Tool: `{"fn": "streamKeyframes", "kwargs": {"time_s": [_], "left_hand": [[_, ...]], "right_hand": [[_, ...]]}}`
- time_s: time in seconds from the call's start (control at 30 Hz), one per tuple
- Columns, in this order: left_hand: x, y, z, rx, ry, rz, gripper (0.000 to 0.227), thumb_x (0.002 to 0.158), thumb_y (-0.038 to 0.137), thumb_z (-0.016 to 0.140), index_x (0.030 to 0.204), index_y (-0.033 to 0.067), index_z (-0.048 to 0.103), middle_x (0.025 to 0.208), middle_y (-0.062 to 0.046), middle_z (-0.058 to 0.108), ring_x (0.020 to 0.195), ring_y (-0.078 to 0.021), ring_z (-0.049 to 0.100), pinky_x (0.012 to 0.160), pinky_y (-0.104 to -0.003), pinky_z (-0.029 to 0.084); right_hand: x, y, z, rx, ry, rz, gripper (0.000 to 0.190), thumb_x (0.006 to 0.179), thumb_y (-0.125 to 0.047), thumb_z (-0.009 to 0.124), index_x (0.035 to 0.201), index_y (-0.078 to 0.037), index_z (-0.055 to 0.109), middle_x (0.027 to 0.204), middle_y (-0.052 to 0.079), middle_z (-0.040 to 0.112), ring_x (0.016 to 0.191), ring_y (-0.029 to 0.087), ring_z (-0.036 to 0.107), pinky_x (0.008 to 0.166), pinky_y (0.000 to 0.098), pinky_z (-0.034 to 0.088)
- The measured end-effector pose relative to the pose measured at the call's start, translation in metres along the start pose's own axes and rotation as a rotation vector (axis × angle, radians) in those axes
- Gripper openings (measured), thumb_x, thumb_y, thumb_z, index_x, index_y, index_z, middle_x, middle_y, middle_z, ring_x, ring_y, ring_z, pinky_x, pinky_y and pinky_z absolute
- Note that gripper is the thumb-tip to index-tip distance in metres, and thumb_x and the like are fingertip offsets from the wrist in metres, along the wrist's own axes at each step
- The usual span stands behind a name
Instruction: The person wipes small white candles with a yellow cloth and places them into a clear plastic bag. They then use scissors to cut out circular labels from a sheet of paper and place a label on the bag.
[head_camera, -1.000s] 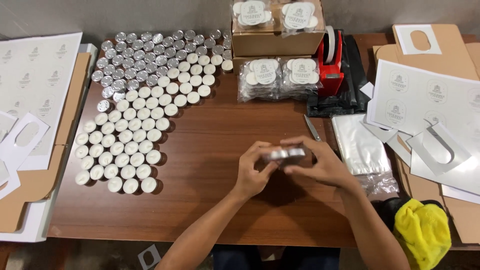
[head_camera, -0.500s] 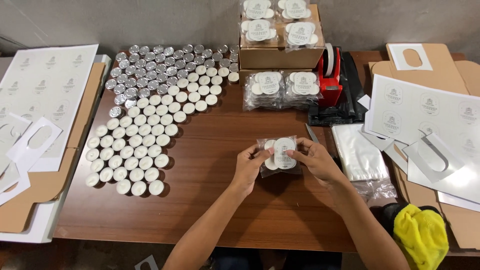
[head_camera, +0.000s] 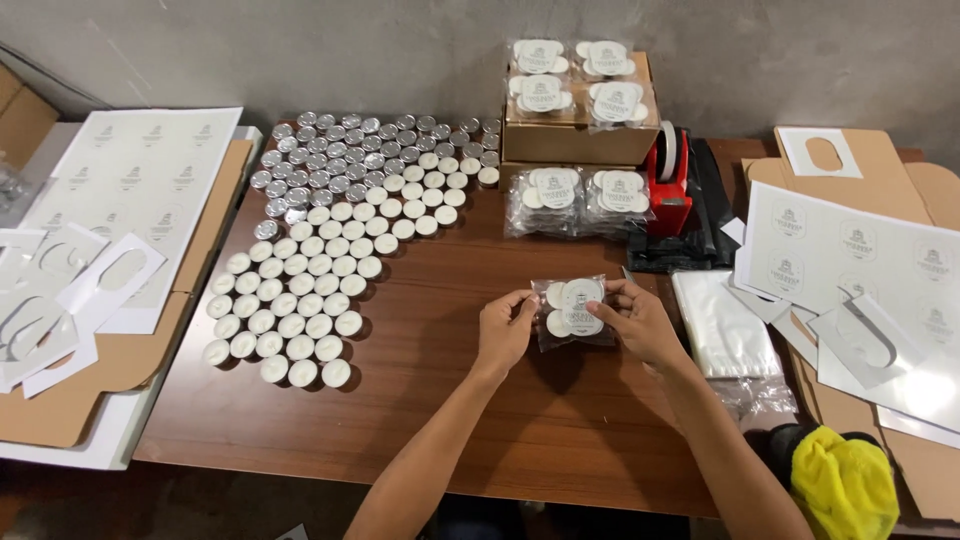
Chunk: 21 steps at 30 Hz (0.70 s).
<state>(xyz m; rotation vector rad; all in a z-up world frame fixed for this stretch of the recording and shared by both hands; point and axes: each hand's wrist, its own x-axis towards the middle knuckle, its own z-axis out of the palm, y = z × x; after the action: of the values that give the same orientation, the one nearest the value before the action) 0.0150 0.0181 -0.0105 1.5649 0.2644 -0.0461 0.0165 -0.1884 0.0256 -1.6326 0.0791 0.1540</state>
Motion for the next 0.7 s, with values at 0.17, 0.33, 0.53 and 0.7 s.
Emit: {"fn": "streamKeyframes", "kwargs": {"time_s": [0.17,0.33,0.53,0.7], "left_hand": [[-0.016,0.032,-0.008,-0.054,0.05,0.083,0.029,0.1,0.017,0.057,0.124,0.0107,0.074,0.103,-0.013,0.077,0.088,-0.0175,0.069,0.083,-0.035,0.059],[-0.018,0.034,-0.013,-0.019,0.178,0.156,0.03,0.105,0.015,0.049,0.122,0.0066,0.071,0.104,-0.016,0.076,0.089,-0.0193,0.07,0.085,-0.039,0.058],[-0.015,0.027,-0.01,0.038,0.214,0.336,0.024,0.103,0.01,0.051,0.112,0.0022,0.072,0.073,-0.015,0.075,0.073,-0.0181,0.072,0.074,-0.036,0.059],[-0.004,0.012,-0.01,-0.002,0.242,0.434,0.022,0.1,0.006,0.053,0.102,0.0033,0.074,0.061,-0.01,0.073,0.055,-0.0121,0.065,0.055,-0.027,0.055]], "right_hand": [[0.01,-0.018,0.003,0.024,0.052,-0.012,0.04,0.089,-0.01,0.08,0.123,0.0,0.064,0.093,0.012,0.069,0.077,0.016,0.064,0.069,0.0293,0.055],[0.066,-0.035,-0.013,0.06,0.141,-0.094,0.052,0.093,-0.01,0.078,0.135,0.001,0.049,0.099,0.013,0.067,0.08,0.018,0.066,0.068,0.0302,0.058],[0.131,-0.062,0.016,-0.038,0.205,-0.121,0.06,0.091,-0.015,0.082,0.127,-0.012,0.035,0.085,0.004,0.064,0.07,0.01,0.06,0.062,0.0219,0.049],[0.187,-0.046,0.018,-0.359,0.308,-0.074,0.031,0.087,-0.034,0.084,0.098,-0.017,0.06,0.071,0.001,0.068,0.059,0.009,0.06,0.05,0.0261,0.051]]}}
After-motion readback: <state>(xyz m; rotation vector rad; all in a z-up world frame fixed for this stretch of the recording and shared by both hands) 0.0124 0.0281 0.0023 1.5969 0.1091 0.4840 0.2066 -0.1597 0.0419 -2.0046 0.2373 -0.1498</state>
